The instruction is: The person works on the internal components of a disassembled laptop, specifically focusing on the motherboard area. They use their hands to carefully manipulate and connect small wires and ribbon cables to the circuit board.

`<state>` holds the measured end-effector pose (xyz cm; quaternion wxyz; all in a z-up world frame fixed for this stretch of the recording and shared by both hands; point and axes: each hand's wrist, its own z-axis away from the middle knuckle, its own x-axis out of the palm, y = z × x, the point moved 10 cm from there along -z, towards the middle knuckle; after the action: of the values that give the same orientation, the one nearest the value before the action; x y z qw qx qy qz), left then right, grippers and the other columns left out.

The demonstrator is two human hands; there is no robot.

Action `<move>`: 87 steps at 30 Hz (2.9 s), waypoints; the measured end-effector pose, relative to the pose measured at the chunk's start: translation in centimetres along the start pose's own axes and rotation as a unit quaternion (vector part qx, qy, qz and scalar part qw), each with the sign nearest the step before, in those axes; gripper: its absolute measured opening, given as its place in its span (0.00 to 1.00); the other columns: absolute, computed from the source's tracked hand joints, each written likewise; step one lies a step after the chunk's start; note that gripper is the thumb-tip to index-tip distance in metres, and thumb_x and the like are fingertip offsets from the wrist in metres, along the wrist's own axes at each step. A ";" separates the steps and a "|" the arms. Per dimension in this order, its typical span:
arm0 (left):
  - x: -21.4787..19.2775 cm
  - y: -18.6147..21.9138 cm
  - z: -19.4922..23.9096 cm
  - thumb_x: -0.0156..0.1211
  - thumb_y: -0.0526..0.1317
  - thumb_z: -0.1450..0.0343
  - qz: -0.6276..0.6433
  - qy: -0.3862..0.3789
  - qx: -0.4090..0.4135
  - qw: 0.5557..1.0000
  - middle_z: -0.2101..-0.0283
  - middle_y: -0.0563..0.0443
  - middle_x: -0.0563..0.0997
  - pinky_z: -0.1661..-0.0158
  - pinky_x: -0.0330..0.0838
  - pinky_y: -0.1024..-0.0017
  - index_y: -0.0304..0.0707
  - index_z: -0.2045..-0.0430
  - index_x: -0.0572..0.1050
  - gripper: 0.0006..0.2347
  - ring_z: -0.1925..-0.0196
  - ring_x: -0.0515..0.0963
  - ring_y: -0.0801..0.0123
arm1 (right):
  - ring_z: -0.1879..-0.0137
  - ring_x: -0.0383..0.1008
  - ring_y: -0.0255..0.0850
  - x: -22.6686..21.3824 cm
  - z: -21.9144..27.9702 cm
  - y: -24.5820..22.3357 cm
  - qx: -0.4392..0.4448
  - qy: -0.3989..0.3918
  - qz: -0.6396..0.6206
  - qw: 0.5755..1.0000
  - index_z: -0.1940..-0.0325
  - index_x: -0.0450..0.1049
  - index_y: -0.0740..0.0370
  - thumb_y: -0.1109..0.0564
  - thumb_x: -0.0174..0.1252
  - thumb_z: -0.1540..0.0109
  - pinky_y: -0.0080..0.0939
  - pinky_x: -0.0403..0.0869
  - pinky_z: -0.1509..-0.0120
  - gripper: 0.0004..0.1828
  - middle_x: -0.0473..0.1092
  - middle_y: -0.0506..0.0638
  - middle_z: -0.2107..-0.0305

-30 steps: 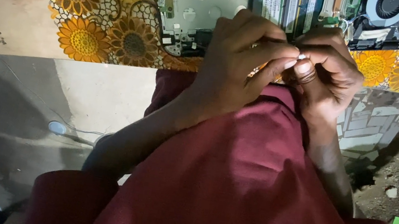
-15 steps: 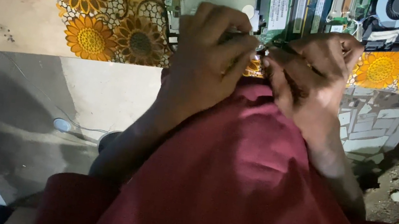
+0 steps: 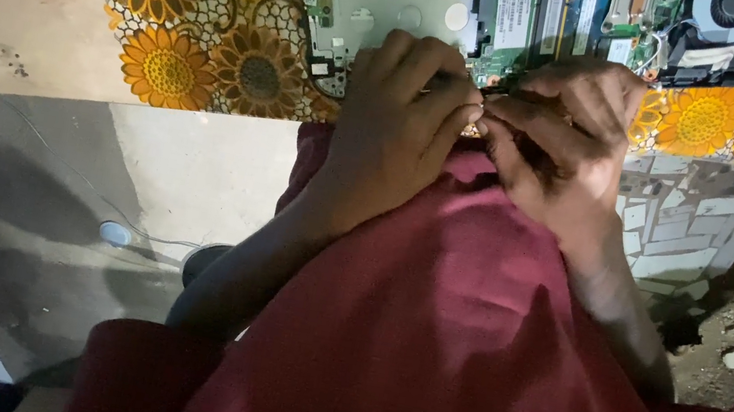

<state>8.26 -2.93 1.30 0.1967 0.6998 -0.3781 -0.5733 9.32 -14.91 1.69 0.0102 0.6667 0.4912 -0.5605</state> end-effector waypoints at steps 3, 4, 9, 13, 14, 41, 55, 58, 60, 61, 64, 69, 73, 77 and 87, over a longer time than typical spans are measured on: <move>-0.3 0.5 -0.1 0.59 0.34 0.30 -0.045 0.027 0.017 0.999 0.63 0.52 0.71 0.65 0.59 0.62 0.37 0.75 0.73 0.04 0.61 0.66 0.59 | 0.55 0.66 0.46 -0.2 -0.6 -0.3 -0.021 0.013 -0.042 0.999 0.65 0.79 0.64 0.58 0.65 0.37 0.48 0.58 0.45 0.06 0.72 0.53 0.65; -0.2 0.5 -0.1 0.59 0.34 0.30 -0.045 0.027 0.018 0.998 0.63 0.52 0.71 0.65 0.59 0.62 0.37 0.75 0.73 0.04 0.61 0.66 0.59 | 0.55 0.66 0.46 -0.4 -0.7 -0.3 -0.022 0.015 -0.042 0.999 0.65 0.79 0.64 0.58 0.65 0.37 0.48 0.58 0.45 0.06 0.72 0.53 0.65; -0.3 0.2 0.3 0.58 0.37 0.28 -0.059 0.057 0.033 0.996 0.61 0.52 0.71 0.62 0.61 0.60 0.37 0.72 0.74 0.04 0.59 0.66 0.58 | 0.58 0.67 0.49 -0.8 -1.6 -1.3 -0.042 0.015 -0.096 0.994 0.64 0.78 0.68 0.66 0.66 0.36 0.49 0.63 0.50 0.03 0.70 0.55 0.66; -0.7 0.3 0.5 0.58 0.38 0.28 -0.025 0.055 0.043 0.997 0.61 0.51 0.71 0.61 0.60 0.59 0.36 0.69 0.76 0.05 0.58 0.66 0.57 | 0.55 0.67 0.49 -0.5 -0.9 -1.0 -0.026 0.015 -0.066 0.997 0.64 0.78 0.66 0.67 0.65 0.36 0.51 0.58 0.45 0.03 0.70 0.55 0.66; -0.8 0.0 0.6 0.58 0.38 0.29 -0.034 0.060 0.026 0.997 0.59 0.52 0.71 0.60 0.60 0.59 0.39 0.67 0.76 0.04 0.56 0.67 0.58 | 0.53 0.66 0.49 -0.3 -0.7 -0.9 -0.019 0.010 -0.045 0.999 0.65 0.78 0.65 0.66 0.65 0.35 0.50 0.56 0.44 0.04 0.70 0.54 0.65; -0.1 -1.2 -0.6 0.65 0.32 0.36 -0.117 0.038 0.086 0.989 0.59 0.52 0.70 0.57 0.54 0.59 0.45 0.67 0.71 0.10 0.54 0.69 0.60 | 0.54 0.61 0.48 0.6 0.3 -0.3 -0.025 0.046 0.073 0.996 0.62 0.76 0.63 0.53 0.57 0.32 0.50 0.57 0.51 0.11 0.65 0.54 0.62; 0.0 -1.1 -0.8 0.70 0.36 0.34 -0.132 0.028 0.109 0.985 0.56 0.56 0.72 0.56 0.50 0.62 0.46 0.66 0.72 0.10 0.50 0.70 0.63 | 0.54 0.58 0.48 0.2 0.4 -0.7 0.004 0.045 0.048 0.998 0.63 0.71 0.66 0.54 0.53 0.28 0.49 0.55 0.49 0.14 0.62 0.55 0.62; -0.5 -0.7 -0.6 0.68 0.38 0.35 -0.142 0.045 0.117 0.982 0.60 0.59 0.71 0.58 0.50 0.63 0.48 0.68 0.71 0.09 0.53 0.69 0.65 | 0.52 0.60 0.49 0.0 0.4 -0.7 0.014 0.055 0.017 0.998 0.61 0.73 0.66 0.52 0.52 0.28 0.49 0.55 0.47 0.15 0.63 0.55 0.61; -0.4 -0.6 -0.6 0.65 0.35 0.35 -0.114 0.031 0.120 0.986 0.60 0.55 0.71 0.56 0.51 0.61 0.46 0.66 0.70 0.10 0.53 0.70 0.62 | 0.51 0.60 0.48 0.1 0.5 -0.4 0.029 0.049 0.002 0.998 0.61 0.74 0.65 0.51 0.52 0.28 0.49 0.54 0.45 0.15 0.63 0.54 0.61; -0.4 -0.7 -0.5 0.65 0.35 0.35 -0.114 0.031 0.121 0.986 0.60 0.55 0.71 0.56 0.51 0.61 0.46 0.66 0.70 0.10 0.53 0.70 0.62 | 0.51 0.60 0.48 0.2 0.6 -0.2 0.029 0.049 0.002 0.998 0.61 0.74 0.65 0.51 0.52 0.28 0.49 0.54 0.45 0.15 0.63 0.54 0.61; -0.7 -0.7 -0.4 0.58 0.39 0.30 -0.099 0.029 0.111 0.988 0.52 0.52 0.72 0.52 0.52 0.58 0.47 0.59 0.71 0.08 0.48 0.70 0.58 | 0.50 0.60 0.48 0.2 0.5 -0.1 0.018 0.052 0.014 0.998 0.60 0.75 0.66 0.50 0.54 0.29 0.50 0.53 0.44 0.15 0.64 0.54 0.59; -2.1 2.0 -0.4 0.60 0.33 0.33 0.001 0.042 0.161 0.986 0.59 0.52 0.70 0.59 0.50 0.62 0.38 0.72 0.77 0.01 0.54 0.69 0.61 | 0.52 0.61 0.50 0.2 0.4 -0.8 -0.010 0.050 0.028 0.998 0.57 0.75 0.65 0.50 0.52 0.28 0.51 0.53 0.46 0.15 0.63 0.56 0.61; -1.4 1.4 -0.7 0.52 0.36 0.30 0.009 0.047 0.156 0.987 0.61 0.53 0.70 0.59 0.50 0.62 0.42 0.75 0.73 0.04 0.57 0.69 0.62 | 0.52 0.60 0.50 0.1 0.4 -0.6 -0.007 0.048 0.025 0.998 0.56 0.76 0.66 0.51 0.55 0.29 0.51 0.53 0.46 0.14 0.63 0.55 0.61; -1.2 0.6 -0.6 0.54 0.34 0.32 0.002 0.062 0.155 0.986 0.62 0.55 0.71 0.59 0.51 0.62 0.43 0.74 0.80 0.06 0.55 0.68 0.62 | 0.49 0.59 0.49 -0.2 0.3 -0.4 0.006 0.057 -0.004 0.998 0.59 0.77 0.68 0.53 0.57 0.35 0.52 0.54 0.45 0.13 0.62 0.56 0.59; -1.0 0.4 -0.9 0.60 0.38 0.31 0.008 0.061 0.128 0.990 0.64 0.58 0.71 0.60 0.53 0.62 0.45 0.74 0.83 0.05 0.58 0.68 0.64 | 0.53 0.64 0.50 -0.9 0.1 -0.5 -0.021 0.099 -0.092 0.991 0.63 0.80 0.69 0.65 0.66 0.35 0.50 0.58 0.44 0.03 0.66 0.56 0.64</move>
<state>8.99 -2.56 2.46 0.1323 0.7497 -0.4411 -0.4752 9.05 -15.29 2.62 -0.0760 0.6708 0.5604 -0.4798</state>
